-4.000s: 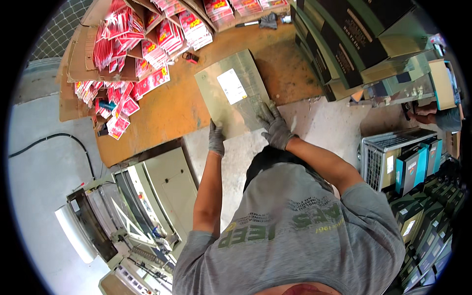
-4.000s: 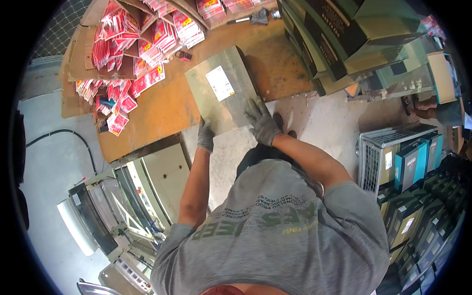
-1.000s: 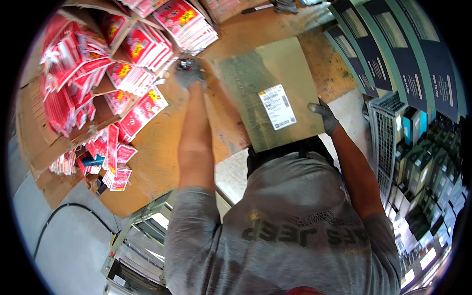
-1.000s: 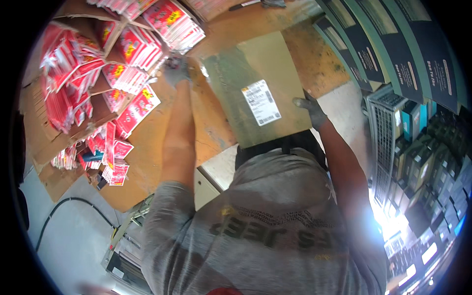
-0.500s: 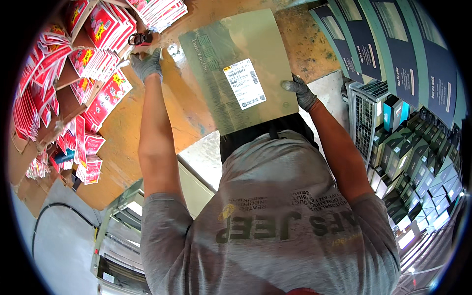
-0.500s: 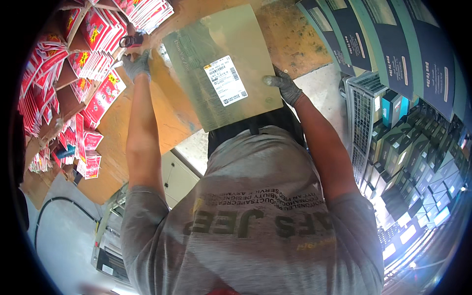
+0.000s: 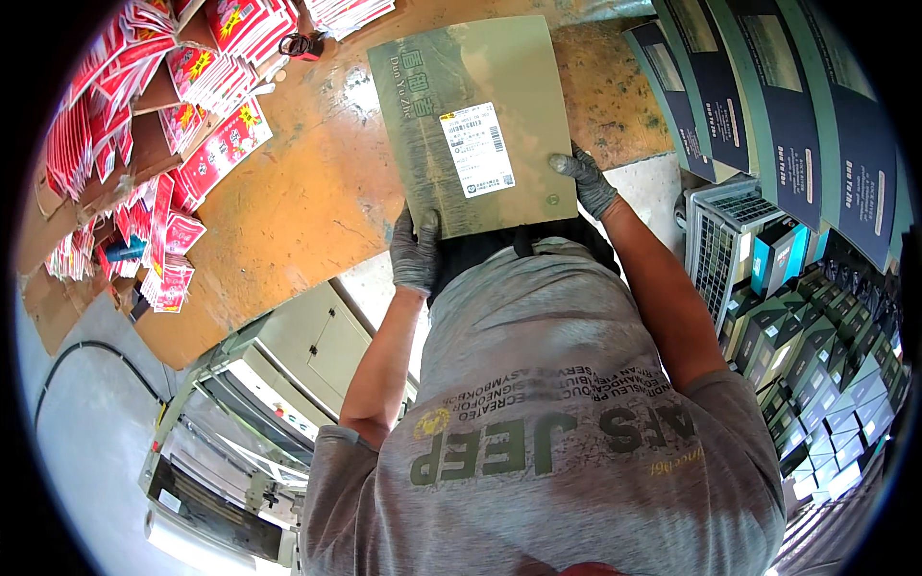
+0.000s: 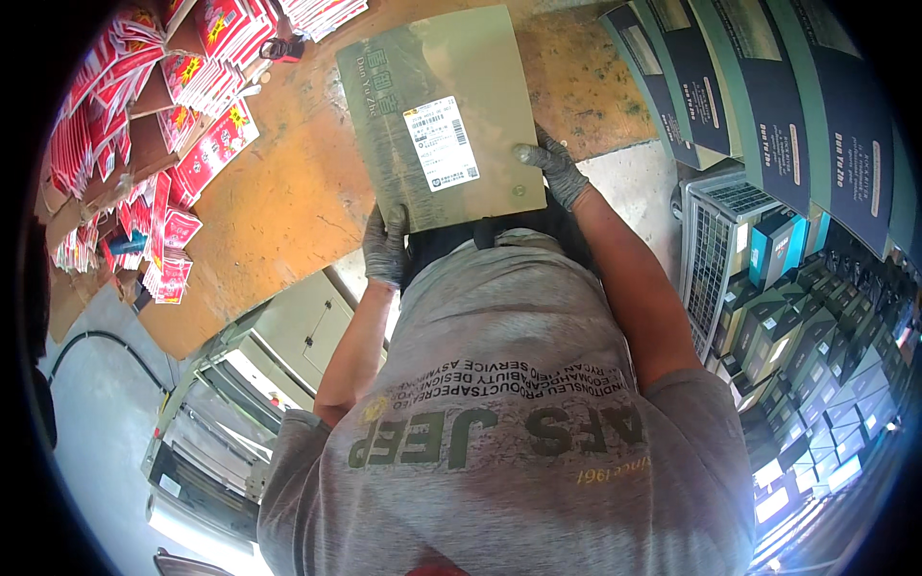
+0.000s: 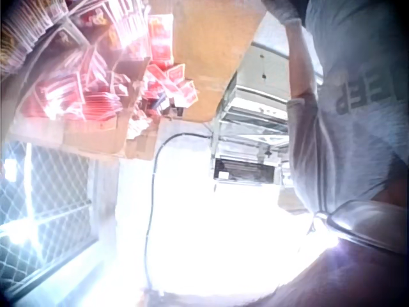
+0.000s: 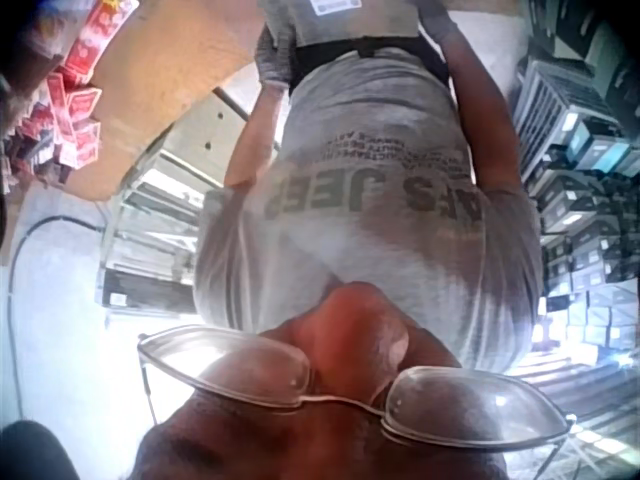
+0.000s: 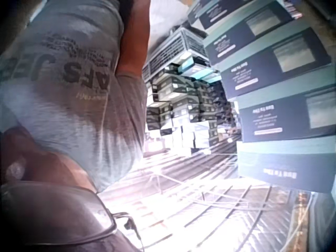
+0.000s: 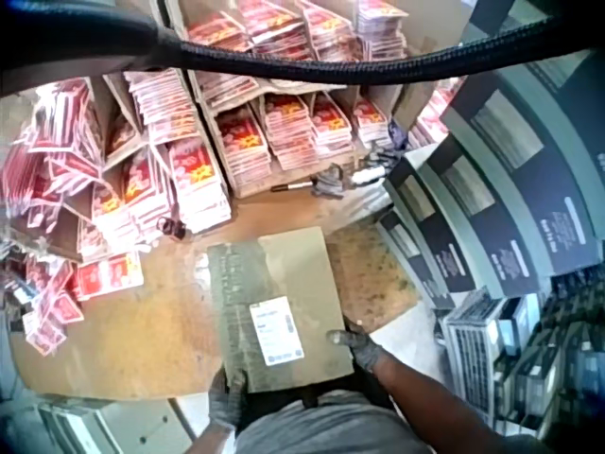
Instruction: The person picks up shoe boxes from a cart, places them on a table, and opens them to check the boots inside. They handle the boots, place them back in the boxes, insert a red card into the boxes, and stack the boxes.
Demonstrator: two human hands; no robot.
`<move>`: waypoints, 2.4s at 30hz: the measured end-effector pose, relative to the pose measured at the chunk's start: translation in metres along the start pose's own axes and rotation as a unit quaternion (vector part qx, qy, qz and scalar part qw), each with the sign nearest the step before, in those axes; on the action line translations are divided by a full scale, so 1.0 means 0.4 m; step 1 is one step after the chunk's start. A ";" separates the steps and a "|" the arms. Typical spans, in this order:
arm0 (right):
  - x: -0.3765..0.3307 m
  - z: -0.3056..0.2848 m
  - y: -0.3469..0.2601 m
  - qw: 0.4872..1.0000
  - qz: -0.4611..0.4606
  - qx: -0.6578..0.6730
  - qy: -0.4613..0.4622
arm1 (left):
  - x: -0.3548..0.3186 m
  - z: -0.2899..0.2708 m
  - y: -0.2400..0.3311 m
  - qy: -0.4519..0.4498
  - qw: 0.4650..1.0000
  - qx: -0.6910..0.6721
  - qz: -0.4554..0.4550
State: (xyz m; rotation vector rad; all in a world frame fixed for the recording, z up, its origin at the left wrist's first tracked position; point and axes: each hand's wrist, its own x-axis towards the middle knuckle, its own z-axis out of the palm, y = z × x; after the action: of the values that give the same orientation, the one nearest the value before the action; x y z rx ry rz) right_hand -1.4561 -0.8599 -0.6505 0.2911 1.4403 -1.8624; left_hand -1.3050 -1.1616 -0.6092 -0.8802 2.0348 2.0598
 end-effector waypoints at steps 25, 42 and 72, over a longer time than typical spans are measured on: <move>-0.038 0.016 -0.260 0.972 0.103 0.092 -0.192 | 0.119 -0.183 0.279 -0.161 0.637 0.507 0.559; -0.006 0.197 -0.178 0.843 0.123 0.462 -0.248 | -0.085 -0.058 0.608 0.035 0.699 0.495 0.516; -0.029 0.267 0.041 0.793 -0.236 -0.528 0.192 | 0.045 -0.169 0.111 0.263 0.918 0.191 0.226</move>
State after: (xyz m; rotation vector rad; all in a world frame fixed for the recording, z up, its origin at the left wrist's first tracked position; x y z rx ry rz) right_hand -1.4096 -0.9530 -0.6195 -0.3038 2.7827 -1.0376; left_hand -1.3191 -1.2352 -0.5737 -1.0403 3.0457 1.5900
